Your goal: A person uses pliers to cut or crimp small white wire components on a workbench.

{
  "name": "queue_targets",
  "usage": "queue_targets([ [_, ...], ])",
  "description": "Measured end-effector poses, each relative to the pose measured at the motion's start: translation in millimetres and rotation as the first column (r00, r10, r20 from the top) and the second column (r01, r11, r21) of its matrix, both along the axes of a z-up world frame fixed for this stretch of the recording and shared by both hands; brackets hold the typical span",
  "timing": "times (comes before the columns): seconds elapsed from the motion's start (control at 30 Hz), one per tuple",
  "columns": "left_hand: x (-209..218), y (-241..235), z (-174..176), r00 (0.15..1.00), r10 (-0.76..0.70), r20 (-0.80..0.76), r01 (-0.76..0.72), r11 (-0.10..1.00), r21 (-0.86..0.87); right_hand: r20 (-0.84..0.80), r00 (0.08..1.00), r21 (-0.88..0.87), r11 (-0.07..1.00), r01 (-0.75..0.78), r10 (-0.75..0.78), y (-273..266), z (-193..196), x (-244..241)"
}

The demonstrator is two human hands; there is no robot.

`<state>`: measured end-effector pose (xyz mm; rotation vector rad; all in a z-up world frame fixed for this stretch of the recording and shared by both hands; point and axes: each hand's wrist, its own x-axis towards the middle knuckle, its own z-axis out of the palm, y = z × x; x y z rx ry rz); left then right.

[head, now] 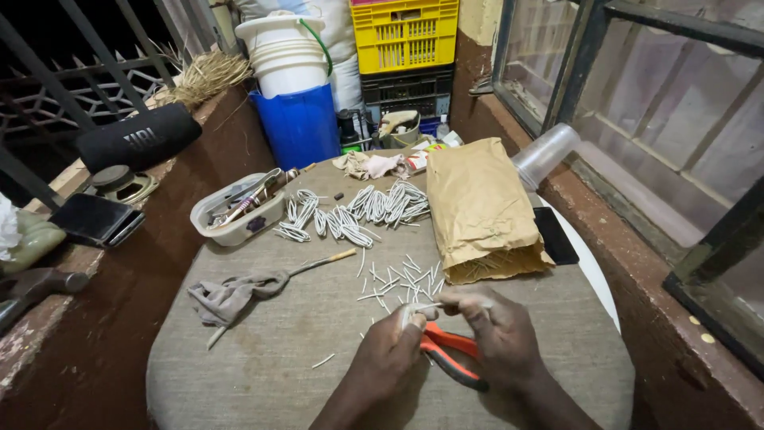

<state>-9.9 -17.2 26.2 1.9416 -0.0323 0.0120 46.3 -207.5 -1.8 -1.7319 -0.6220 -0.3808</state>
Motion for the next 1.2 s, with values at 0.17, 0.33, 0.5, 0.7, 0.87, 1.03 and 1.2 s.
queue_targets([
  [0.17, 4, 10, -20, 0.970, -0.230, 0.083, 0.212, 0.960, 0.181, -0.187, 0.966, 0.202, 0.970, -0.139, 0.177, -6, -13, 35],
  [0.33, 3, 21, -18, 0.926, -0.375, 0.049, 0.346, 0.890, 0.296, -0.438, 0.839, 0.373, 0.914, -0.157, 0.323, -4, -26, 42],
  [0.5, -7, 22, 2, 0.842, -0.535, 0.067, 0.535, 0.813, -0.231, -0.315, 0.729, 0.626, 0.710, -0.322, 0.608, -9, -41, 45],
  [0.7, -8, 20, -4, 0.855, -0.519, 0.015, 0.515, 0.845, -0.142, -0.384, 0.758, 0.593, 0.770, -0.234, 0.527, -2, -38, 50],
  [0.87, -16, 15, 9, 0.880, -0.470, -0.069, 0.435, 0.855, -0.282, -0.380, 0.706, 0.660, 0.710, -0.245, 0.597, 0, -37, 48],
  [1.03, -19, 11, 40, 0.949, -0.217, -0.230, 0.124, 0.925, -0.359, -0.408, 0.783, 0.387, 0.866, -0.316, 0.469, -6, 6, 30],
  [1.2, 4, 29, 6, 0.992, 0.074, -0.105, -0.071, 0.997, 0.033, -0.430, 0.787, -0.836, 0.524, -0.163, -0.442, 1, 64, -43],
])
